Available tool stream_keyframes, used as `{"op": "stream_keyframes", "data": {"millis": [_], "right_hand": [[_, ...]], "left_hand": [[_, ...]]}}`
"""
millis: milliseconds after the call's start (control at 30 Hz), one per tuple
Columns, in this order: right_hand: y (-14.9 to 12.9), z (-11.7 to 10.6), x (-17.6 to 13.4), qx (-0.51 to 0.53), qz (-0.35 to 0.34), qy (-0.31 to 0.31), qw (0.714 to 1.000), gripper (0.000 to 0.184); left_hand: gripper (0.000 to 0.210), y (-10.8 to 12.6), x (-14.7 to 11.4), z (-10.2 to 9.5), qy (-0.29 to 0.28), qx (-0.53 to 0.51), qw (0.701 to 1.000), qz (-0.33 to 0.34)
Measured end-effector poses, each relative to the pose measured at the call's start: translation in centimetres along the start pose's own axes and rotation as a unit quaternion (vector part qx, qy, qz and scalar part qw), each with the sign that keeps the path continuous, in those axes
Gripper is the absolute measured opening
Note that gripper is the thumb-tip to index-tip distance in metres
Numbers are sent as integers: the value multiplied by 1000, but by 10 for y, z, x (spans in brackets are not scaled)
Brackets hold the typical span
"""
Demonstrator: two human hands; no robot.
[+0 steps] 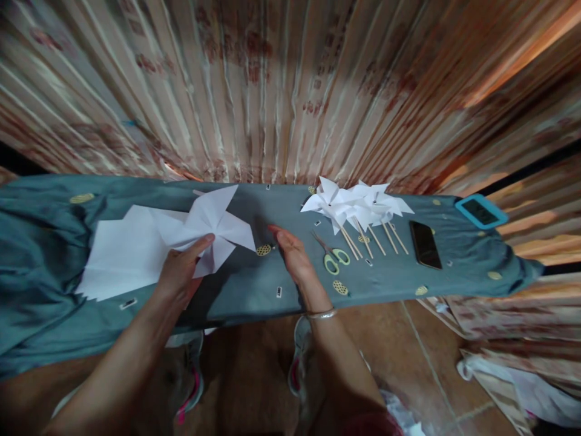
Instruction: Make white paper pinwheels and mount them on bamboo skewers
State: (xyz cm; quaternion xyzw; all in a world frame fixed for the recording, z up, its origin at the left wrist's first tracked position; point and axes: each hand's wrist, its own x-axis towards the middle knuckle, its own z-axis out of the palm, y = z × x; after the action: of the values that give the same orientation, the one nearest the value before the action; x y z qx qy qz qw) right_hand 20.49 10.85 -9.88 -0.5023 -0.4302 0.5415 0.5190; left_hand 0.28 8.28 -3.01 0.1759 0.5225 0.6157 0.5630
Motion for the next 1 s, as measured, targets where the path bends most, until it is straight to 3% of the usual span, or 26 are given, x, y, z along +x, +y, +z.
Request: {"op": "stream_keyframes", "data": {"millis": [100, 200, 367, 500, 867, 1000], "right_hand": [[-6, -15, 3, -125, -52, 50, 990, 32], [-12, -21, 1, -278, -99, 80, 952, 21], [-17, -5, -7, -409, -126, -9, 904, 18], [-18, 3, -14, -472, -164, -41, 865, 17], [-24, -18, -23, -453, -116, -82, 880, 21], [-24, -20, -22, -446, -127, -62, 884, 21]], "left_hand": [[27, -2, 3, 4, -5, 18, 1000, -5], [31, -7, 7, 7, -17, 13, 1000, -5], [36, -10, 12, 10, -20, 11, 1000, 0], [34, -9, 11, 9, -11, 11, 1000, -1], [29, -8, 9, 6, -1, 8, 1000, -19], [29, -10, 8, 7, -8, 18, 1000, -13]]}}
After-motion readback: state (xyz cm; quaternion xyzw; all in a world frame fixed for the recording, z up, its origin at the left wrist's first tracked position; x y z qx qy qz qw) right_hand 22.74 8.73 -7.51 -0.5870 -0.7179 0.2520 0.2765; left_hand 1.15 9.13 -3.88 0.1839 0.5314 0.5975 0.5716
